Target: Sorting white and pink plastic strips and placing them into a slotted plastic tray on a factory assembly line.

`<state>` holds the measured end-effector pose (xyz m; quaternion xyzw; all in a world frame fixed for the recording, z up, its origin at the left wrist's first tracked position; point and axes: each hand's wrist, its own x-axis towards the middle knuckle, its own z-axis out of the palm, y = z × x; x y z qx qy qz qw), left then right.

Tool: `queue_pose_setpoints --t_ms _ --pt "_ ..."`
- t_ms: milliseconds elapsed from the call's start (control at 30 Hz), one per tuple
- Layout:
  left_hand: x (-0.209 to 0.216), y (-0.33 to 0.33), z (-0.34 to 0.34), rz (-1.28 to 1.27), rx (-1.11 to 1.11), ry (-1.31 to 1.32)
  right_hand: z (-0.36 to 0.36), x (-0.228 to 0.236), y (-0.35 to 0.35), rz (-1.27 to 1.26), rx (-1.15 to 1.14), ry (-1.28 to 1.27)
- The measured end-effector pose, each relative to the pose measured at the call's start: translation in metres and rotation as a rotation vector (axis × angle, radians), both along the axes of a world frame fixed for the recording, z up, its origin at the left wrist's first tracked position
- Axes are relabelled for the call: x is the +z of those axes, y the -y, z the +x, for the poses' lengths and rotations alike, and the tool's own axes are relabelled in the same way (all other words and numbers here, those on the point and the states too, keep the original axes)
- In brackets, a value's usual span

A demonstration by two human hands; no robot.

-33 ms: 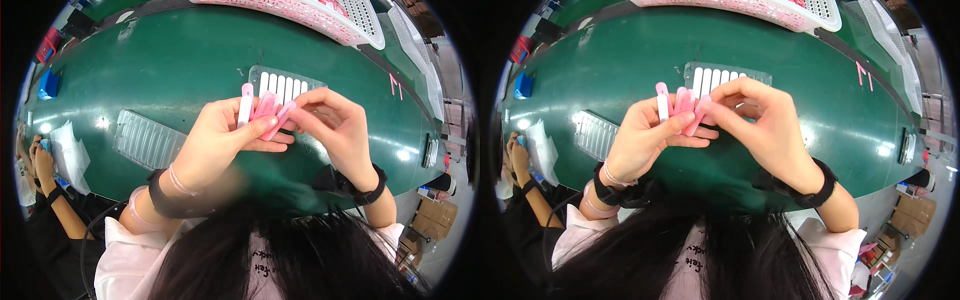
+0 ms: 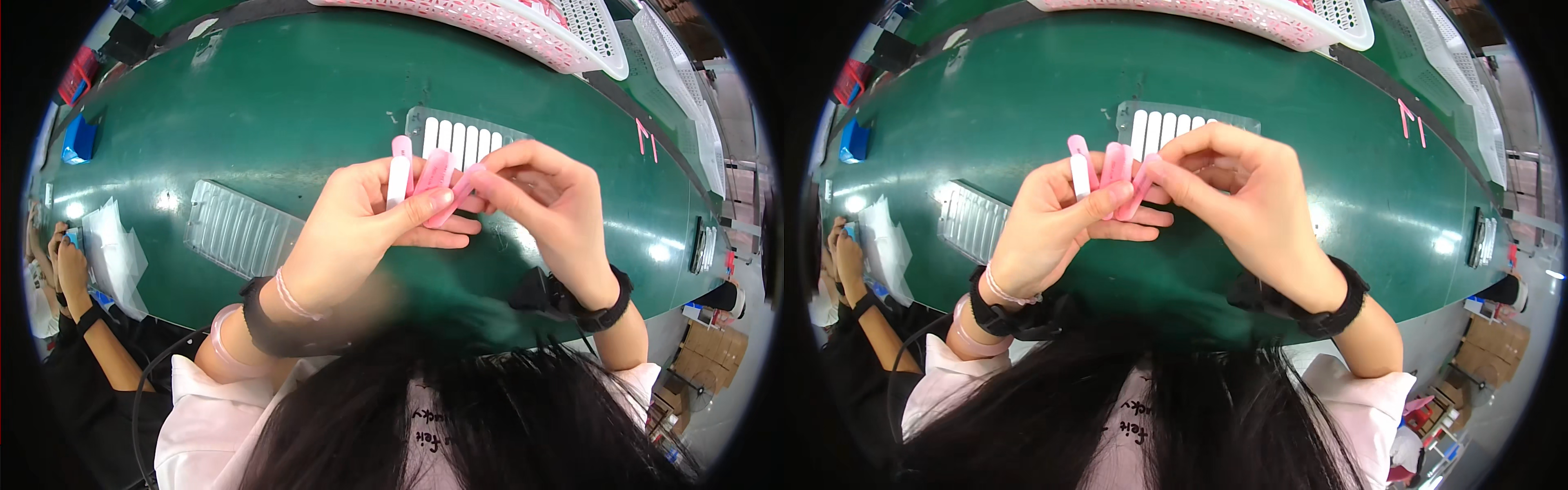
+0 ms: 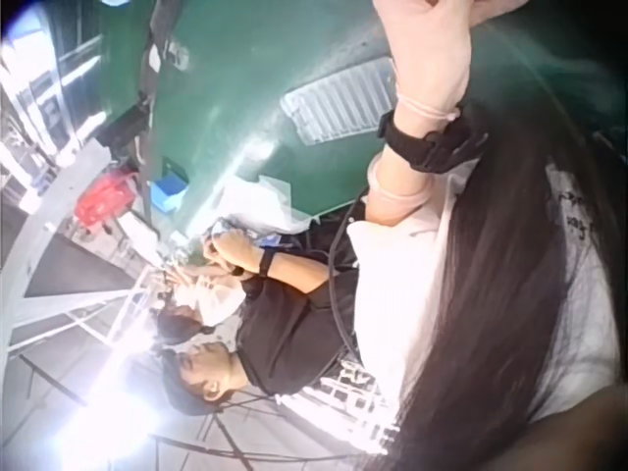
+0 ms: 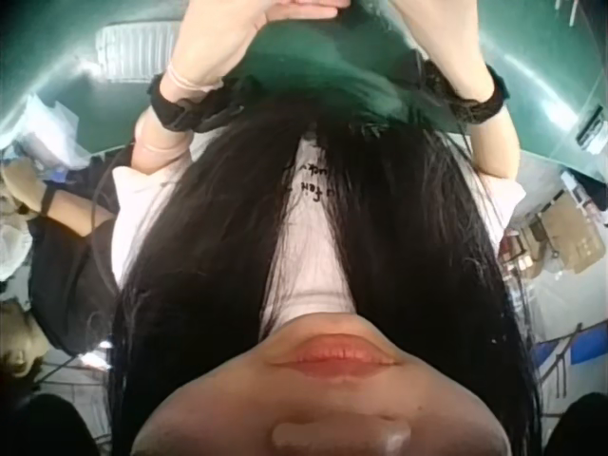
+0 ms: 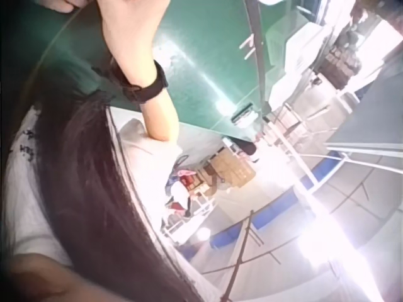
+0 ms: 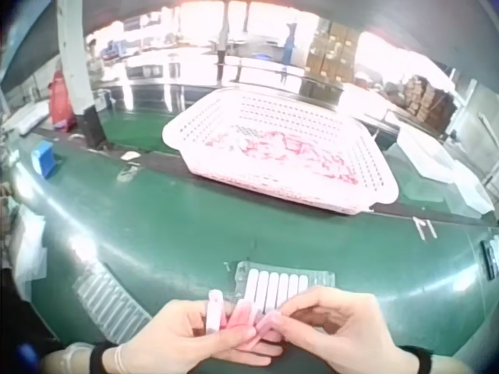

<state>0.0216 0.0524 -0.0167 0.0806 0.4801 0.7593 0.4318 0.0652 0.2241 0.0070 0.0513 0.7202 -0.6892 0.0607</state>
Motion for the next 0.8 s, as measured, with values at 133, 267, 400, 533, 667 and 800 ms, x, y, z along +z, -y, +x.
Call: queue_pose_setpoints --t_ms 133,267,400,533,667,800 --pt "0.0 0.002 -0.003 -0.009 0.083 -0.006 -0.006 0.002 -0.018 0.244 -0.122 -0.343" --pt "-0.001 0.001 -0.001 -0.007 0.066 0.005 -0.003 -0.018 -0.041 1.13 0.159 -0.752" --pt "0.002 0.0 -0.001 0.001 0.079 0.011 0.009 -0.027 -0.037 1.32 0.274 -0.667" --pt "0.0 0.001 0.0 0.005 0.071 0.014 0.021 -0.014 -0.033 1.305 0.304 -0.607" --pt "-0.003 0.001 0.0 0.012 0.028 -0.035 0.025 -0.014 -0.032 1.157 0.172 -0.485" --pt "-0.004 0.0 0.001 -0.004 -0.044 -0.069 0.016 -0.004 -0.004 0.303 -0.04 -0.176"
